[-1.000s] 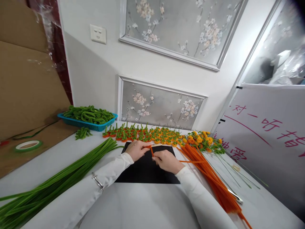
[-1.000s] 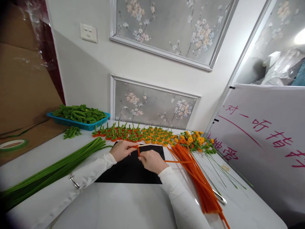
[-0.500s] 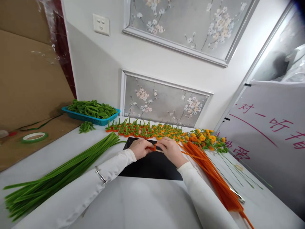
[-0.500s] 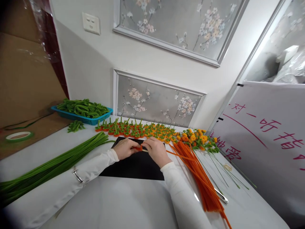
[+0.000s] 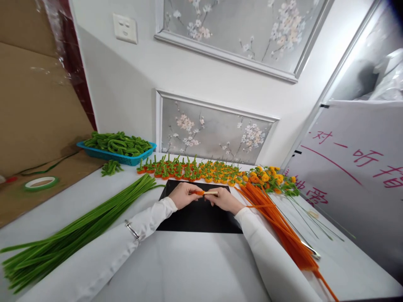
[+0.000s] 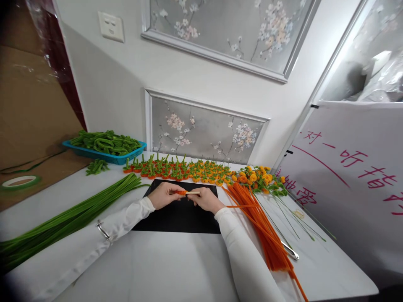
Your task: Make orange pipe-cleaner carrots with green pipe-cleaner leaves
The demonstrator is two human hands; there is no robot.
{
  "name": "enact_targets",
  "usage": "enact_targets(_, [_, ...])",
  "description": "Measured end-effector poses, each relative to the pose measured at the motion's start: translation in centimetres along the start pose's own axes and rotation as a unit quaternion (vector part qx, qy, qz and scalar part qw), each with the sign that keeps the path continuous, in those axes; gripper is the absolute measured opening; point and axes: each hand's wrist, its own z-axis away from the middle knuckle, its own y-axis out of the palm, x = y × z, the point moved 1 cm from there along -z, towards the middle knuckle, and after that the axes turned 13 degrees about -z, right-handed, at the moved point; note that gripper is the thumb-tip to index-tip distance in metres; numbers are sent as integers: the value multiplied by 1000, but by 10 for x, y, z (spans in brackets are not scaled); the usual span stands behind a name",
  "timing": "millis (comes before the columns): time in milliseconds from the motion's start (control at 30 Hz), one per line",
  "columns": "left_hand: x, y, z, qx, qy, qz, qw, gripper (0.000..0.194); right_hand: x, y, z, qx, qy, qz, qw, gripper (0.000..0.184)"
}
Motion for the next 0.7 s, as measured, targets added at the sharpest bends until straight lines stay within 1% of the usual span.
enact_targets(133, [11, 1, -3, 4, -60, 9, 998, 44, 3, 6, 4, -6, -2, 27, 1000, 26])
enact_targets(167, [15, 2, -4, 8, -70, 10, 997, 46, 4, 8, 6, -8, -4, 36, 999, 25])
enact_targets(300, [25, 4, -5, 15, -79, 5, 997, 41, 10, 11, 9, -11, -13, 77, 997, 24])
enact_targets(400, [28, 3, -5, 16, -81, 2, 997, 41, 15, 13, 11, -11, -19, 117, 993, 23])
enact_targets(567, [26, 1, -3, 24, -75, -11, 997, 39, 29, 15, 16, -24, -32, 192, 981, 18])
enact_targets(700, [21, 0, 0, 42, -64, -31, 997, 37, 40, 12, 16, -35, -47, 229, 972, 22])
